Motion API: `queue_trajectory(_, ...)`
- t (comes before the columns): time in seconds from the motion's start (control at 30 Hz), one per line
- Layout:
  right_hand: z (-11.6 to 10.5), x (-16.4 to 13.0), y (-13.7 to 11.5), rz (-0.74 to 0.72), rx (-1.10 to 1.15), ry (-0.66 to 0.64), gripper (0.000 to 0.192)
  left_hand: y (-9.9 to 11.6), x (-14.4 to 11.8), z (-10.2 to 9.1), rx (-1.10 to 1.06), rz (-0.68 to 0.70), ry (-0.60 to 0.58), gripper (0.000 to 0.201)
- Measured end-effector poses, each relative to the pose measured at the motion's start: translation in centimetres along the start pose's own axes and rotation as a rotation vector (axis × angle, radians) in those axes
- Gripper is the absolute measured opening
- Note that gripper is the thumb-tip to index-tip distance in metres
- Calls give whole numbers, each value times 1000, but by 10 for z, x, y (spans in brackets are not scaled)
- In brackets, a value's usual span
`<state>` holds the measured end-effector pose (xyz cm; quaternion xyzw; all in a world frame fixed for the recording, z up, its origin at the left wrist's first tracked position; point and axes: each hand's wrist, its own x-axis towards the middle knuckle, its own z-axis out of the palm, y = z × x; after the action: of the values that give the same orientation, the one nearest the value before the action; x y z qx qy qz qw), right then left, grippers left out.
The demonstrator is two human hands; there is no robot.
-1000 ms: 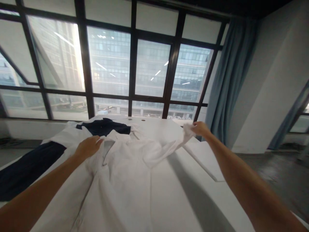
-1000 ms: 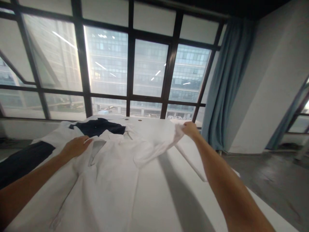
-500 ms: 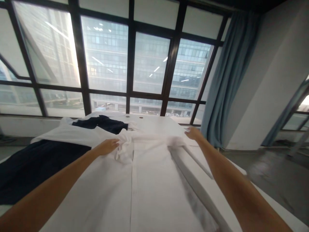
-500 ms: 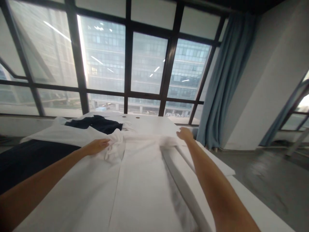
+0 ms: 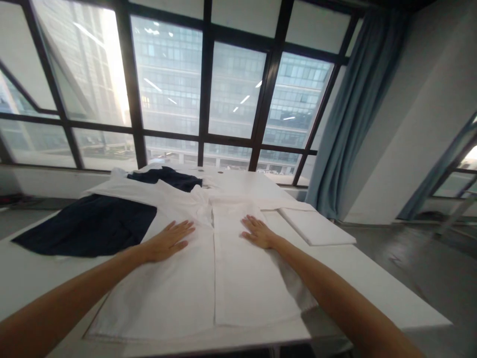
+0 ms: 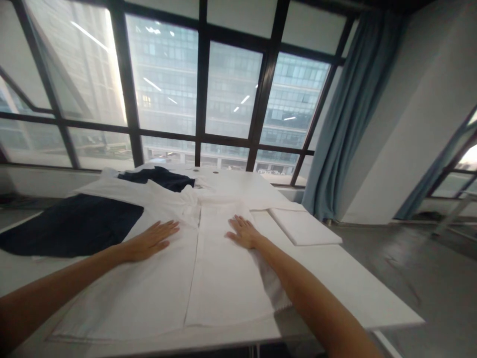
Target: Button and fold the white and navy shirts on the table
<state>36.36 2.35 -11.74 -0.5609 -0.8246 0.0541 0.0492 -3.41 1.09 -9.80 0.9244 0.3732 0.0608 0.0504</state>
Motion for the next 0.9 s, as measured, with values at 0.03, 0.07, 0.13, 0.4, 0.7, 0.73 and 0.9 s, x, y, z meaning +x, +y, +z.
queue_trajectory(0.03,-1,-9,0,3,-5,-18,78,8,-8,4,5,-4,-15,58)
queue_trajectory(0.07,-2,-19,0,4,-6,-33,78,17,-16,8,11,-9,-25,60)
queue_trajectory(0.13,-7,-37,-1,4,0,-60,79,36,-28,11,12,-14,-44,63)
queue_trajectory(0.4,-57,-40,-11,-32,-62,-143,67,52,-5,-30,-201,-71,-124,46)
queue_trajectory(0.7,-86,99,10,250,-227,54,44,-53,131,-54,-67,-383,191,35)
queue_trajectory(0.73,-84,116,16,267,-211,71,43,-65,143,-53,-53,-395,192,33)
queue_trajectory(0.9,-69,188,43,290,-120,116,42,-111,197,-45,113,-468,78,40)
